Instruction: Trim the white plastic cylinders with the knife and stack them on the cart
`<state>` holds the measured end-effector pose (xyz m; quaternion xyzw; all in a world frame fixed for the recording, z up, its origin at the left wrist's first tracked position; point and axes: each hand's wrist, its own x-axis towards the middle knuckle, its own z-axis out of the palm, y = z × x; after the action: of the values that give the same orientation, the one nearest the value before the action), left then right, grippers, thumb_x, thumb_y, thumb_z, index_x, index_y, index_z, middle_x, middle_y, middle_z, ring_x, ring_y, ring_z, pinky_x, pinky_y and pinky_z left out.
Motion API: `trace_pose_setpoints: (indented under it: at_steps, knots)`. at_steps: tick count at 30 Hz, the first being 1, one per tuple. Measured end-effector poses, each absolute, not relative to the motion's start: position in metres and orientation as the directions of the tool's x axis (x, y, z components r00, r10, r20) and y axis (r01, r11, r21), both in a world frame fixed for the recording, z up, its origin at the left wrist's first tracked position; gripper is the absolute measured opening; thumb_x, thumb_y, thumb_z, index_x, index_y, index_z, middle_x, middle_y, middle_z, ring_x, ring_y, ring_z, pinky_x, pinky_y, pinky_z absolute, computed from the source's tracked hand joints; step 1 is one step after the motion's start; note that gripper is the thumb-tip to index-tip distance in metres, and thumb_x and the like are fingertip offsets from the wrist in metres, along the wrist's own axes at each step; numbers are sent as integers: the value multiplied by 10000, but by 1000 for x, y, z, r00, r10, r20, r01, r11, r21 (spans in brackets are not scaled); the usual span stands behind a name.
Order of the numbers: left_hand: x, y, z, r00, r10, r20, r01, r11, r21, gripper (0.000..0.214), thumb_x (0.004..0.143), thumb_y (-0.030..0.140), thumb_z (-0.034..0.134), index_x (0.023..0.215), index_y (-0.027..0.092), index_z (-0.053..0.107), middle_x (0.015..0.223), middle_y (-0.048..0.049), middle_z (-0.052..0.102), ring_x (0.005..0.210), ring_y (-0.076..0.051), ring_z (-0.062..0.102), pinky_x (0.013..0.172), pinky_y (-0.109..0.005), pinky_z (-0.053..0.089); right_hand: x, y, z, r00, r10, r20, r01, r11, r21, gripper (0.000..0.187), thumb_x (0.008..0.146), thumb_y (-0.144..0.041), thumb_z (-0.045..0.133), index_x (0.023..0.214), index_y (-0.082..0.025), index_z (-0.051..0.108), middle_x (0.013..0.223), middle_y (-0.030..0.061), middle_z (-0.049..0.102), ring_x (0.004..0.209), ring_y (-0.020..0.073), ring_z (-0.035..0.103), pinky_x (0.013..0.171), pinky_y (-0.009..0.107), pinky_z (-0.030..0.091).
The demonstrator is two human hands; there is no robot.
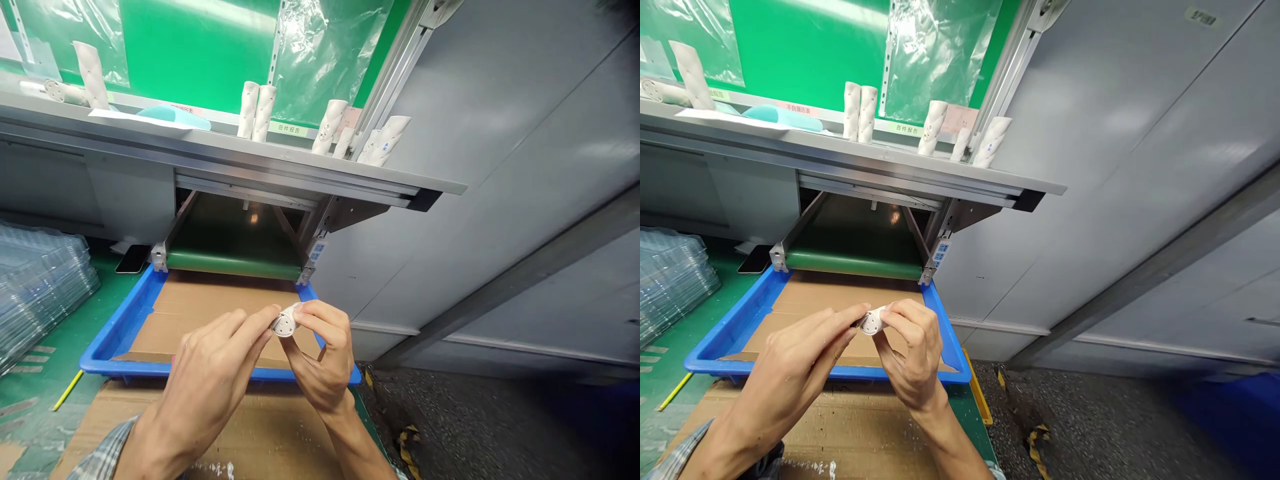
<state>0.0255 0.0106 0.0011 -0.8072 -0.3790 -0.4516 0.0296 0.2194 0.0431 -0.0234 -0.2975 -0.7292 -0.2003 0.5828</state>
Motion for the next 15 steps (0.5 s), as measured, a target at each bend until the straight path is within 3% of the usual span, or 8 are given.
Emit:
trace_pose_setpoints:
  at_steps: [7, 11, 15]
  knots:
    - [23, 14, 0, 309, 552, 774, 687, -693, 220, 312, 1125, 231, 486, 1413, 246, 606, 821, 12, 619, 682, -155, 622, 606, -275, 441, 218, 43, -25, -141, 251, 958, 626, 772, -110, 484, 904, -41, 771, 1309, -244, 600, 1096, 73, 703, 994, 236, 712, 823, 410, 649]
    - [22, 14, 0, 257, 545, 798, 681, -688, 251, 346, 1110, 190, 521, 1449, 223, 582, 865, 6, 625, 732, -147, 619, 656, -271, 450, 218, 42, -26, -117, 307, 944, 585, 790, -184, 479, 908, -44, 775, 1316, -227, 603, 1114, 90, 712, 1019, 243, 717, 846, 409, 655]
    - [22, 16, 0, 238, 571, 786, 670, -682, 292, 327, 1123, 269, 513, 1433, 210, 597, 972, -20, 702, 802, -149, 687, 666, -259, 488, 218, 42, -27, -107, 324, 940, 575, 792, -207, 472, 918, -79, 782, 1330, -231, 610, 1134, 94, 738, 1032, 250, 730, 868, 422, 659]
